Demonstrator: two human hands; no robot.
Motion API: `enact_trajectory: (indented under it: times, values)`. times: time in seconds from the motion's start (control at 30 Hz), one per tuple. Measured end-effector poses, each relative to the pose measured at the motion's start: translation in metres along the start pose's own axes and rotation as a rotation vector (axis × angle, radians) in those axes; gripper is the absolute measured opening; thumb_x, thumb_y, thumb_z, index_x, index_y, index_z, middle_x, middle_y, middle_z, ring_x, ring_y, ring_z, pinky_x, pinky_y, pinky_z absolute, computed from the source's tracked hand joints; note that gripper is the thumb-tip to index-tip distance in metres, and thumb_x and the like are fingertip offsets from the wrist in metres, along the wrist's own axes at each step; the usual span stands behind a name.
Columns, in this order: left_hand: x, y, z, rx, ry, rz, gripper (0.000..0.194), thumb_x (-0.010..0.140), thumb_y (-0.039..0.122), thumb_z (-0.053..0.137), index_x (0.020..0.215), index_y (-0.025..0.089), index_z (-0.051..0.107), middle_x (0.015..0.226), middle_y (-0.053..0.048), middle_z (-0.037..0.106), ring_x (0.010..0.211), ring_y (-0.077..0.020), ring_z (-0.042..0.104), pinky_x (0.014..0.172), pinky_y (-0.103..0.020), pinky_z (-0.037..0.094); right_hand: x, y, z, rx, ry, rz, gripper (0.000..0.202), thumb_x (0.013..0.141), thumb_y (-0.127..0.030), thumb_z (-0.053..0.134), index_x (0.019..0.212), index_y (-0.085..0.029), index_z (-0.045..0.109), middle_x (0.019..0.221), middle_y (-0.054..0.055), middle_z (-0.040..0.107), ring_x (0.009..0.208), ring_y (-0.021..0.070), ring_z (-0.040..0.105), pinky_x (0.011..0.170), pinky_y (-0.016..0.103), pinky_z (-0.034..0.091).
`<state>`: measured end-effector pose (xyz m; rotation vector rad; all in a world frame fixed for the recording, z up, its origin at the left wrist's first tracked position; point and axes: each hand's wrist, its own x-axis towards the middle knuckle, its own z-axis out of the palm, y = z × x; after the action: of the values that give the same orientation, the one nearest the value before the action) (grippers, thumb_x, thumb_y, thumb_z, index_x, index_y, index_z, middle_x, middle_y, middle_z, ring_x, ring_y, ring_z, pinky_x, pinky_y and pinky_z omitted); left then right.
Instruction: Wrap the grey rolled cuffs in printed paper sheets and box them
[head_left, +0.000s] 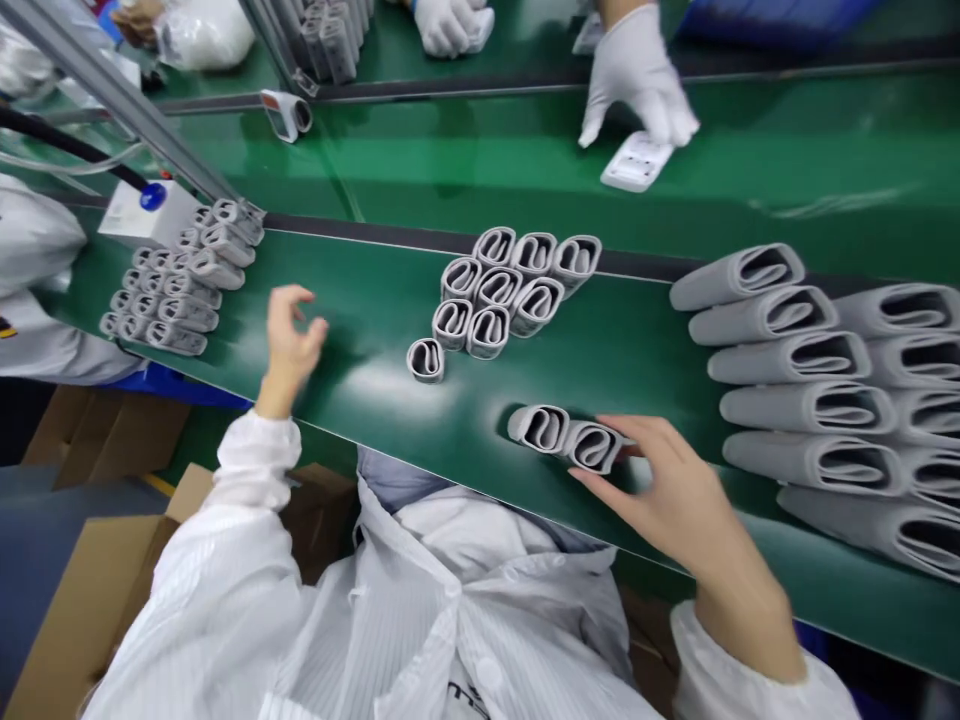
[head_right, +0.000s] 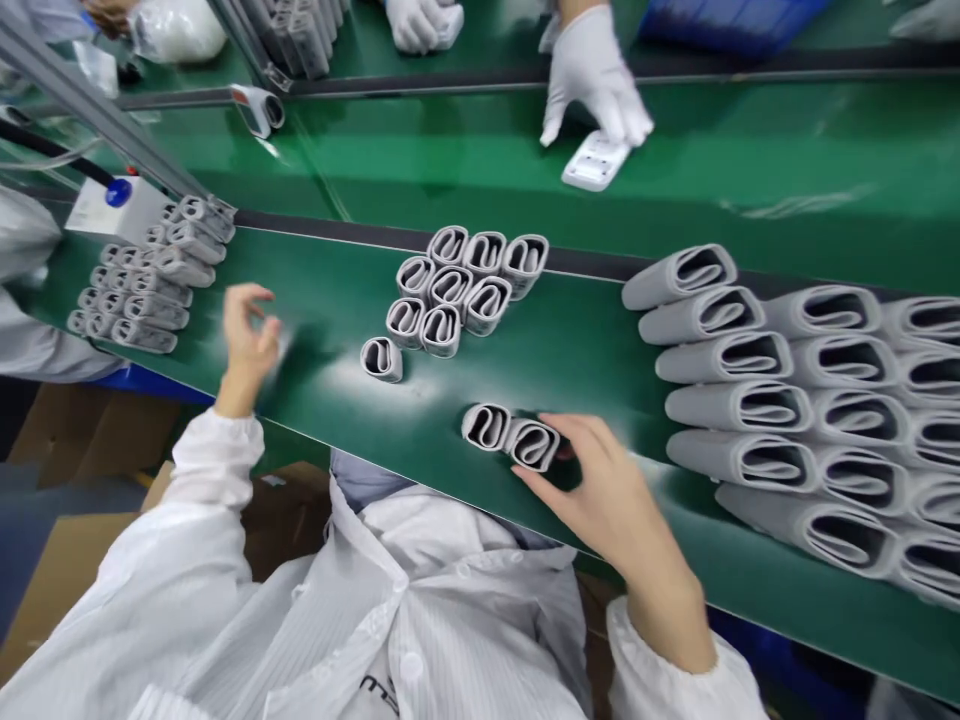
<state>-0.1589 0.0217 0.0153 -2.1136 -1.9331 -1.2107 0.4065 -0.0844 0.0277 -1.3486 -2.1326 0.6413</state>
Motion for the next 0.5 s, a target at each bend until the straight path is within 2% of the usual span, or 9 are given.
enact_trajectory:
  times: [0.03,0.07,0.1,0.13,0.17,0.23,0.33,0.5]
  values:
    - [-0.017,0.025,0.014,-0.139,-0.194,-0.014,0.089,0.094,0.102,0.056,0.129,0.021,0.067,0.125,-0.015,0.073,0.110,-0.0307,0.074,0.093,-0.049,0.063,0.001,0.000,0.004,0.038,0.018,0.004,0.046,0.108,-0.049,0.077,0.146,-0.024,0.069,0.130,0.016,0.079,0.102,0.0312,0.082,0.086,0.047,0.073]
    - [-0.032,0.048,0.027,-0.259,-0.394,-0.023,0.099,0.086,0.105,0.062,0.137,0.020,0.066,0.130,-0.016,0.075,0.114,-0.0320,0.076,0.088,-0.045,0.064,0.005,0.000,0.008,0.072,0.030,0.012,0.043,0.107,-0.046,0.078,0.144,-0.024,0.070,0.132,0.016,0.079,0.107,0.0316,0.083,0.086,0.046,0.073]
    - [-0.044,0.069,0.039,-0.322,-0.531,-0.024,0.109,0.079,0.106,0.070,0.145,0.020,0.064,0.136,-0.018,0.075,0.120,-0.0343,0.077,0.093,-0.046,0.064,0.010,-0.001,0.012,0.107,0.032,0.022,0.043,0.107,-0.043,0.078,0.144,-0.023,0.069,0.135,0.017,0.079,0.114,0.0330,0.083,0.088,0.046,0.073]
    - [-0.052,0.088,0.049,-0.349,-0.582,-0.014,0.115,0.074,0.105,0.077,0.149,0.019,0.063,0.142,-0.021,0.075,0.126,-0.0369,0.076,0.100,-0.048,0.065,0.015,-0.003,0.016,0.142,0.024,0.034,0.044,0.106,-0.042,0.078,0.145,-0.023,0.069,0.138,0.018,0.079,0.120,0.0340,0.082,0.091,0.046,0.074]
    - [-0.056,0.102,0.056,-0.355,-0.600,-0.009,0.114,0.075,0.100,0.081,0.153,0.019,0.063,0.148,-0.022,0.074,0.133,-0.0391,0.074,0.109,-0.052,0.063,0.021,-0.004,0.020,0.175,0.010,0.049,0.045,0.106,-0.042,0.079,0.145,-0.023,0.068,0.139,0.018,0.080,0.122,0.0343,0.082,0.093,0.047,0.074]
    - [-0.057,0.122,0.066,-0.337,-0.597,-0.003,0.096,0.089,0.087,0.082,0.154,0.020,0.064,0.152,-0.021,0.073,0.139,-0.0391,0.072,0.119,-0.056,0.059,0.032,-0.008,0.025,0.230,-0.022,0.072,0.047,0.104,-0.043,0.080,0.145,-0.023,0.068,0.140,0.017,0.081,0.122,0.0342,0.083,0.098,0.050,0.074]
    - [-0.055,0.136,0.070,-0.342,-0.644,0.009,0.073,0.100,0.074,0.077,0.148,0.020,0.070,0.143,-0.019,0.078,0.130,-0.0362,0.076,0.114,-0.054,0.061,0.039,-0.010,0.028,0.286,-0.044,0.093,0.051,0.102,-0.048,0.082,0.145,-0.024,0.069,0.142,0.017,0.081,0.124,0.0348,0.083,0.100,0.052,0.074]
    - [-0.070,0.156,0.070,-0.378,-0.715,0.014,0.081,0.093,0.083,0.080,0.143,0.019,0.073,0.132,-0.018,0.082,0.120,-0.0371,0.080,0.105,-0.050,0.065,0.042,-0.006,0.034,0.376,-0.071,0.110,0.057,0.101,-0.059,0.083,0.144,-0.024,0.072,0.142,0.018,0.082,0.126,0.0354,0.082,0.104,0.052,0.071]
